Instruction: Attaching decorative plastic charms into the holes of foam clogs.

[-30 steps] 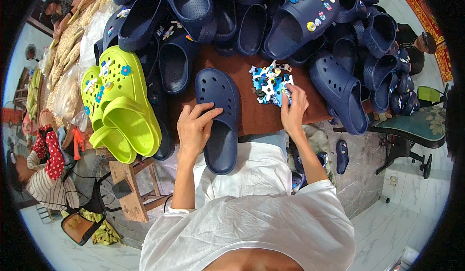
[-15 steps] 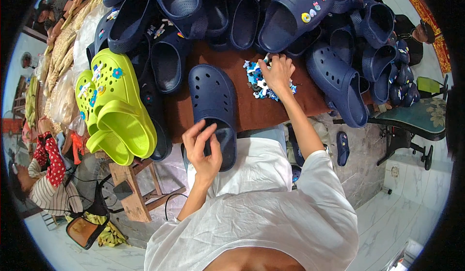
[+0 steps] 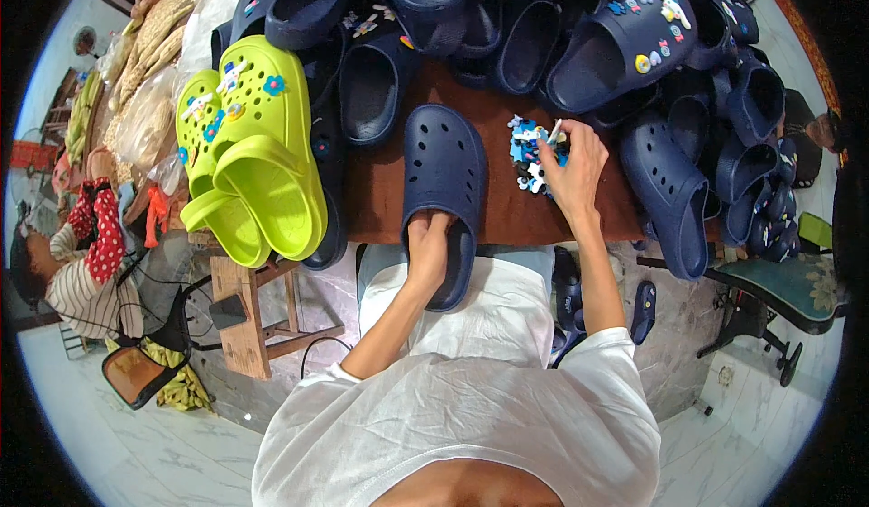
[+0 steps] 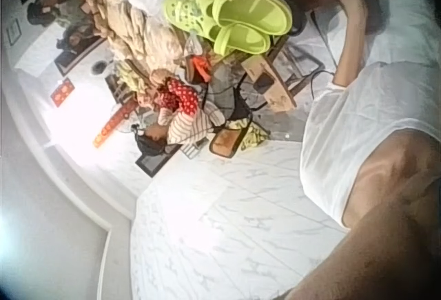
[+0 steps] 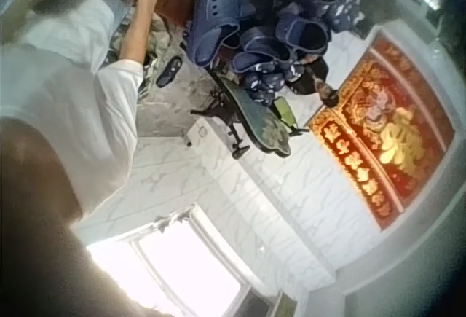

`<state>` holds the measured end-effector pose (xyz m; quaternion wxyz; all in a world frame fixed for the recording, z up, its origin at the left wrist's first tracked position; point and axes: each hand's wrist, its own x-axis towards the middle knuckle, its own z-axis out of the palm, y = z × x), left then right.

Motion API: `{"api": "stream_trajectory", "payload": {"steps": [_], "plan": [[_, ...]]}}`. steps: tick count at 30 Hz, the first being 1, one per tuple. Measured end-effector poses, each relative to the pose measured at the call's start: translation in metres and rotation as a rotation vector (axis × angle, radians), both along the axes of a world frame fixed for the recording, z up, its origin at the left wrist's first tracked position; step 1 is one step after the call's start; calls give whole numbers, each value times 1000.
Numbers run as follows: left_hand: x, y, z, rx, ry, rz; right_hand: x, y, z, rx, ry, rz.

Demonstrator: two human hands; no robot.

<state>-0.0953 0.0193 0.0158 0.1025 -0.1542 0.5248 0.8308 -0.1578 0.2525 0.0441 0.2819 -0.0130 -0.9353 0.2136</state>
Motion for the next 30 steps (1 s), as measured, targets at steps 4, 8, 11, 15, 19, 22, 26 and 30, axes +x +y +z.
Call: {"api": "stream_trajectory", "payload": {"steps": [4,8,11,15,19,22,26,30], "plan": [[-32,6,-13,428,-227,198,8,-27,11,-105,83,217],[-56,11,-2,724,-248,157,12,-45,1,-13,-118,399],[-61,14,4,745,-263,150,15,-48,-11,43,-212,412],[-58,13,6,809,-249,114,19,-42,-10,46,-207,399],[-51,9,15,816,-298,108,21,-36,-7,60,-242,408],[-42,2,15,822,-298,96,23,-33,-7,34,-229,414],[-36,-4,11,793,-292,78,24,-31,-14,47,-214,406],[-41,-2,21,770,-354,110,22,-37,-15,105,-174,421]]}}
